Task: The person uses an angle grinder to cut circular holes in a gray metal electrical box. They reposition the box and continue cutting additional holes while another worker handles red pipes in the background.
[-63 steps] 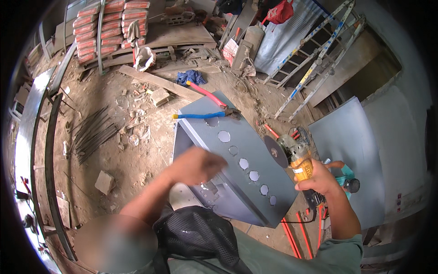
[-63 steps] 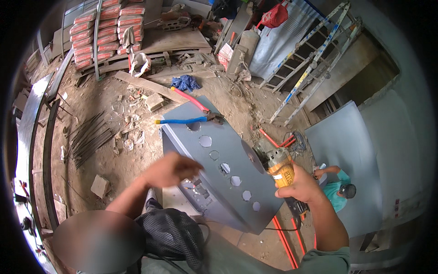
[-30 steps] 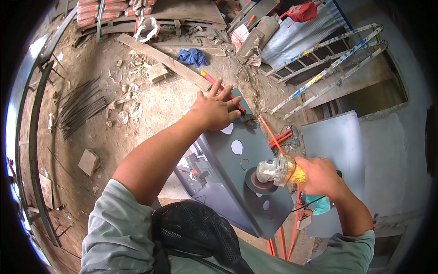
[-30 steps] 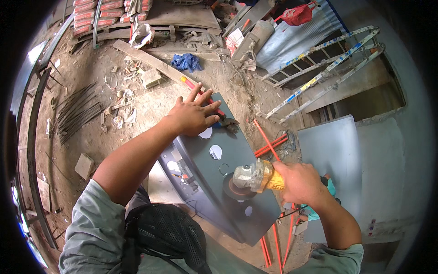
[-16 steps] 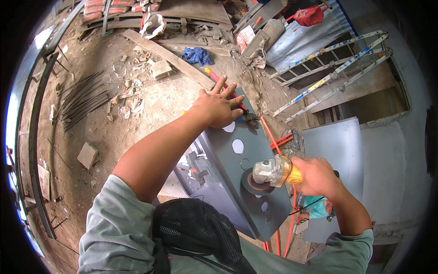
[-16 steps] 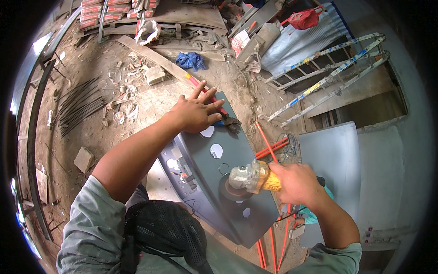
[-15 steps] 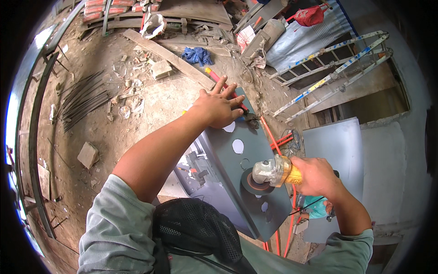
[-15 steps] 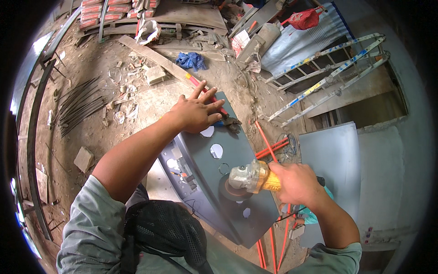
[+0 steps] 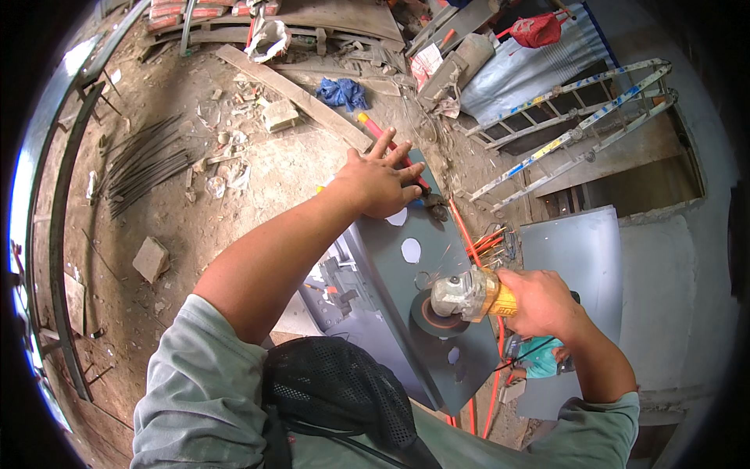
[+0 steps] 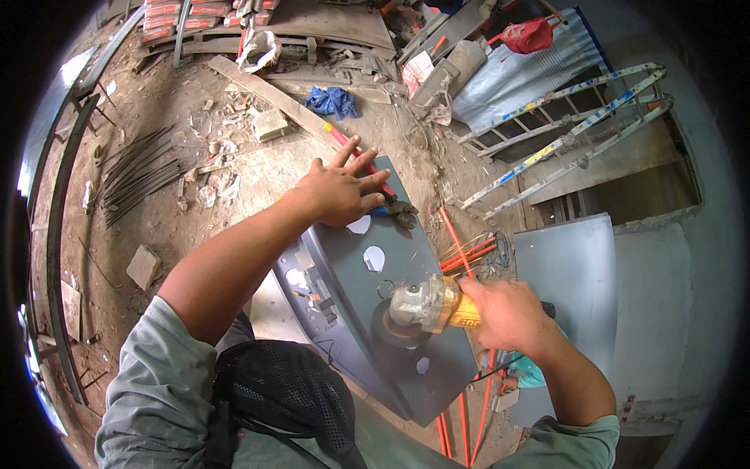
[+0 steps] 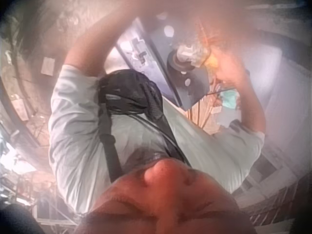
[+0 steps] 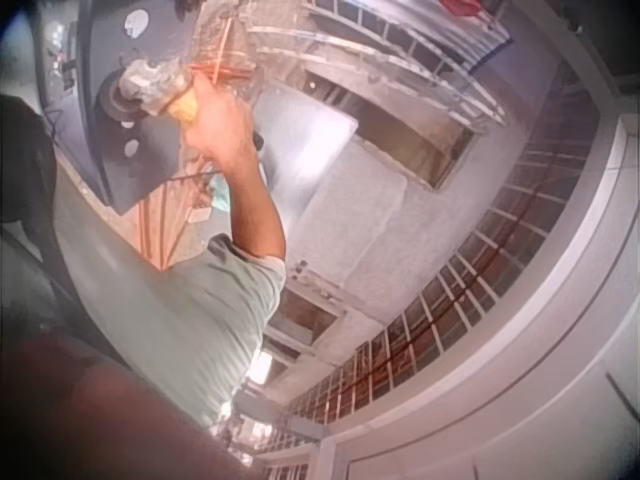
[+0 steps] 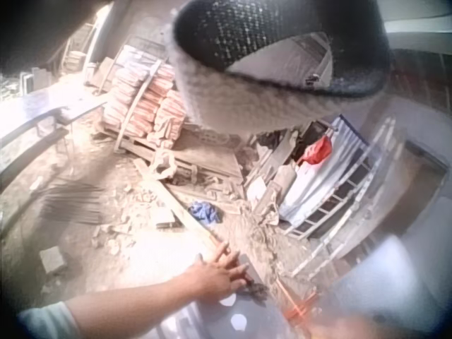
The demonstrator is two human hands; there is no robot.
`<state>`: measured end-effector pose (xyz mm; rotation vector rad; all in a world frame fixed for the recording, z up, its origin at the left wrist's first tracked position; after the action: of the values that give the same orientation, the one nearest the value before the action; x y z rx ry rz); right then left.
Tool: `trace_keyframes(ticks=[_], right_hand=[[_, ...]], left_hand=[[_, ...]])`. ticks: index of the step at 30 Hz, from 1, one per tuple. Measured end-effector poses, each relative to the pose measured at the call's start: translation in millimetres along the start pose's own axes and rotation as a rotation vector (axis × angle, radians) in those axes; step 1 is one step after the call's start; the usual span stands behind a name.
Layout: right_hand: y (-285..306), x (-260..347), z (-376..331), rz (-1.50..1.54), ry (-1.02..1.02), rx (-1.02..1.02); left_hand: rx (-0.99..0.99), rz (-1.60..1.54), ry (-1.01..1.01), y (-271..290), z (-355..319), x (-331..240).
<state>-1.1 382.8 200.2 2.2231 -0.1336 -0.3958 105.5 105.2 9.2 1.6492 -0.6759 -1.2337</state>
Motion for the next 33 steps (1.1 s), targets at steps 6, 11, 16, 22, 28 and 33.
trace_keyframes(ticks=[6, 11, 16, 22, 28, 33], right_hand=[[-10, -13, -22, 0.072, -0.059, -0.073], [-58, -44, -96, 0.420, -0.343, -0.354], [-195, -61, -212, 1.149, -0.536, -0.679], [-325, -20, -275, 1.926, -0.498, -1.017], [-380, -5, -273, 2.276, -0.373, -1.170], [-385, -19, -276, 2.313, -0.255, -1.214]], left_hand=[[-0.002, -0.008, -0.025, -2, 0, -8], [-0.027, 0.019, -0.002, -3, -6, -11], [-0.051, 0.154, 0.012, -2, -2, -25], [-0.030, 0.350, 0.055, 14, -11, -61], [-0.192, 0.325, 0.138, 5, -37, -98], [-0.452, 0.179, -0.039, -29, -97, -154]])
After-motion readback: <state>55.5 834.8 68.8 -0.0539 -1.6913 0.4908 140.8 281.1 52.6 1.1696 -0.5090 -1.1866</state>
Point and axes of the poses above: each hand's wrist, its own z-axis towards the middle knuckle, its own y-axis out of the back of the hand, x = y × z, the point moved 1 cm from there along z, towards the middle knuckle, and after that the axes turned 1 degree about -x, right-handed, at the moved point
